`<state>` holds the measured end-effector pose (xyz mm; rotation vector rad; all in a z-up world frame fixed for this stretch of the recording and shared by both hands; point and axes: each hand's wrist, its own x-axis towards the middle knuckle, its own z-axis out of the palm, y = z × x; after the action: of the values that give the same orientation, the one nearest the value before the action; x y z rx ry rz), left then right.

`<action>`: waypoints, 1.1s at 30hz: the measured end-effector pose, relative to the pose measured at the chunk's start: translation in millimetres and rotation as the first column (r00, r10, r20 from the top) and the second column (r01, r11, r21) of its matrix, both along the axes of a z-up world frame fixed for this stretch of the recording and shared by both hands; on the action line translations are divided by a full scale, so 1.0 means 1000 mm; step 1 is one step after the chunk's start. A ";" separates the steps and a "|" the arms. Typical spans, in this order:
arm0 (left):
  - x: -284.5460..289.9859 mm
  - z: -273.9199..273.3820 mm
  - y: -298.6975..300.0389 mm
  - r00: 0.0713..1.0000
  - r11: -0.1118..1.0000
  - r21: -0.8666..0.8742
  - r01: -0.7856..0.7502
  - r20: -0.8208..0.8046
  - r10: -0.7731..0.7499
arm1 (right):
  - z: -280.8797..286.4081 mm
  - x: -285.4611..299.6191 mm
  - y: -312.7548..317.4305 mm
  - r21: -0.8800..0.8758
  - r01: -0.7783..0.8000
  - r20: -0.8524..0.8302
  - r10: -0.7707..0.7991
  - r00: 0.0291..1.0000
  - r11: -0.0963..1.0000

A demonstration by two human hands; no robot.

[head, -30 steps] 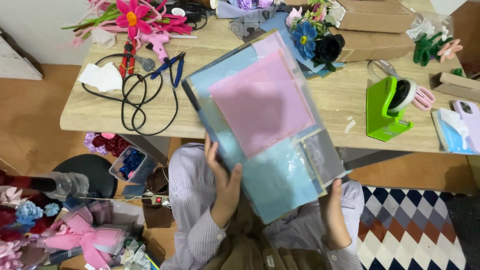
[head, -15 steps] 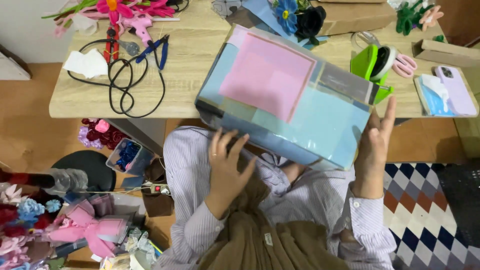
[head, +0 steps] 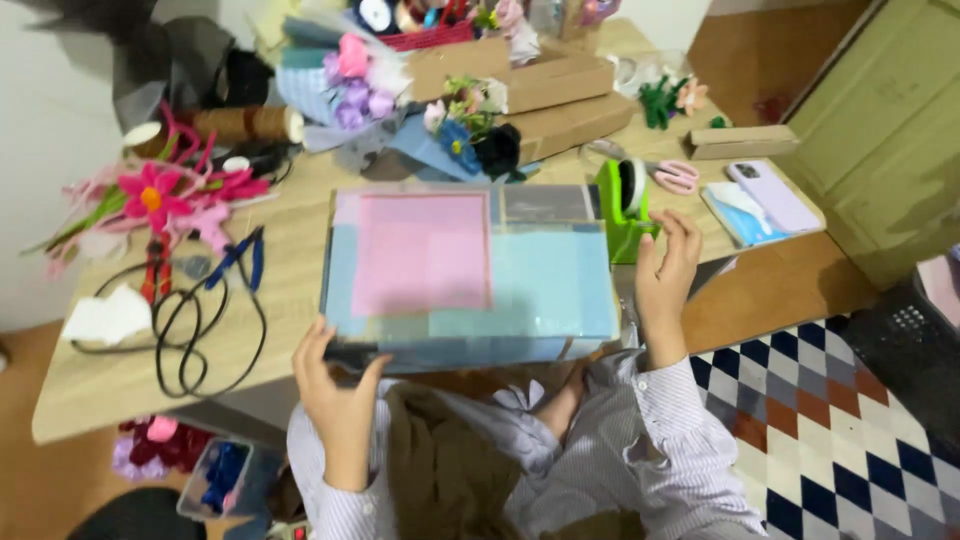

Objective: The person wraps a rectangular box with light blue and pink paper, securing the edges with clear tape. They fold the paper over the box, smooth the surfaces, and apply tape to hold the wrapping in place.

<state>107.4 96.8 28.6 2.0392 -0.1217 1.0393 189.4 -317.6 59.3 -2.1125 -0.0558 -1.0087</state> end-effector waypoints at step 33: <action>0.014 -0.015 -0.026 0.971 0.968 0.101 -0.232 0.083 0.224 | -0.127 0.044 -0.042 0.593 0.194 -0.288 -0.019 0.957 0.782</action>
<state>121.7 71.3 13.5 2.1529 0.0205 1.2727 233.9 -359.6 -68.1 -1.6225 0.4800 -0.6648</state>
